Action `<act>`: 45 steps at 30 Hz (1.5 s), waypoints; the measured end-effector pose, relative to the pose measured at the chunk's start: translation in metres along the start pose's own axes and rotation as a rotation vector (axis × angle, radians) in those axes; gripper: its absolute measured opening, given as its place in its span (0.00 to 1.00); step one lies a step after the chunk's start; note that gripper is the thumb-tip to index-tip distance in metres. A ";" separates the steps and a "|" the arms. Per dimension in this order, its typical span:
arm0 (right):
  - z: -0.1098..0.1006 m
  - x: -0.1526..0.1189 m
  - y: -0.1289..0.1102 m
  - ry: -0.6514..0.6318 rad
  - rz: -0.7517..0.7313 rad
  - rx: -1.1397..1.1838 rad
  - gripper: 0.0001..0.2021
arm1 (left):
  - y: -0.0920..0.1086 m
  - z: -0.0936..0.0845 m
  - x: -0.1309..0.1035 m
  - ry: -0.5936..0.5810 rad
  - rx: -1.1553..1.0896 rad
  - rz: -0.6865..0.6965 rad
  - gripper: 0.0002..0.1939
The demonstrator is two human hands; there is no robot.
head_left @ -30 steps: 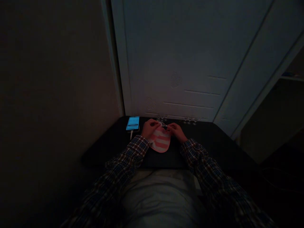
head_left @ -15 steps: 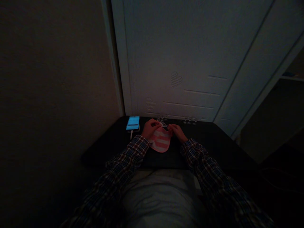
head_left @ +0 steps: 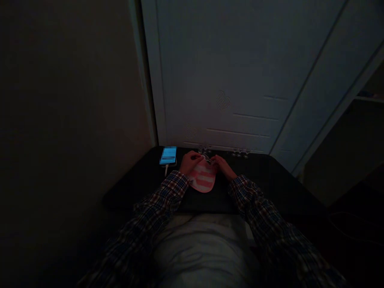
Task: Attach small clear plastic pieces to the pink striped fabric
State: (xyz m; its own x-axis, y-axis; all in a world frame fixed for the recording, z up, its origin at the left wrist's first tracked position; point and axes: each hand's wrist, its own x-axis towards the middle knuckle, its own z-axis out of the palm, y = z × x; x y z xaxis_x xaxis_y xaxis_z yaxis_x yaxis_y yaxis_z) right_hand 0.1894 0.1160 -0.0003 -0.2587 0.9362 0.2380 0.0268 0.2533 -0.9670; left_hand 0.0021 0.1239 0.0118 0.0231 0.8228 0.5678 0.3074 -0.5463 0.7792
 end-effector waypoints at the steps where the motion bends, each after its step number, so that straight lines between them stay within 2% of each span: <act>1: 0.001 0.000 0.000 0.006 -0.018 0.007 0.19 | -0.001 0.000 0.000 0.014 0.000 -0.007 0.08; 6: 0.002 0.001 0.004 0.011 -0.088 0.018 0.20 | -0.002 -0.002 0.002 0.060 -0.020 -0.023 0.09; 12: 0.001 0.001 0.006 0.021 -0.122 0.000 0.15 | 0.000 -0.001 0.001 0.065 -0.067 -0.036 0.08; 24: -0.001 -0.001 0.002 -0.009 -0.057 -0.019 0.15 | 0.003 0.000 0.000 0.013 -0.095 -0.029 0.09; 39: -0.003 -0.003 0.004 -0.069 0.049 -0.009 0.24 | 0.004 0.006 -0.004 -0.070 -0.031 0.023 0.08; 45: -0.003 -0.001 0.006 -0.041 -0.008 -0.017 0.19 | 0.004 0.005 -0.004 -0.049 -0.011 0.014 0.09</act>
State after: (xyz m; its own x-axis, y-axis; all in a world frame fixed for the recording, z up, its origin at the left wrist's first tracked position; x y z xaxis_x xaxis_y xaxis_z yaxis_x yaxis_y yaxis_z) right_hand 0.1928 0.1175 -0.0057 -0.2985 0.9233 0.2416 0.0409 0.2653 -0.9633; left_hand 0.0078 0.1196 0.0113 0.0743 0.8217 0.5650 0.2960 -0.5592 0.7744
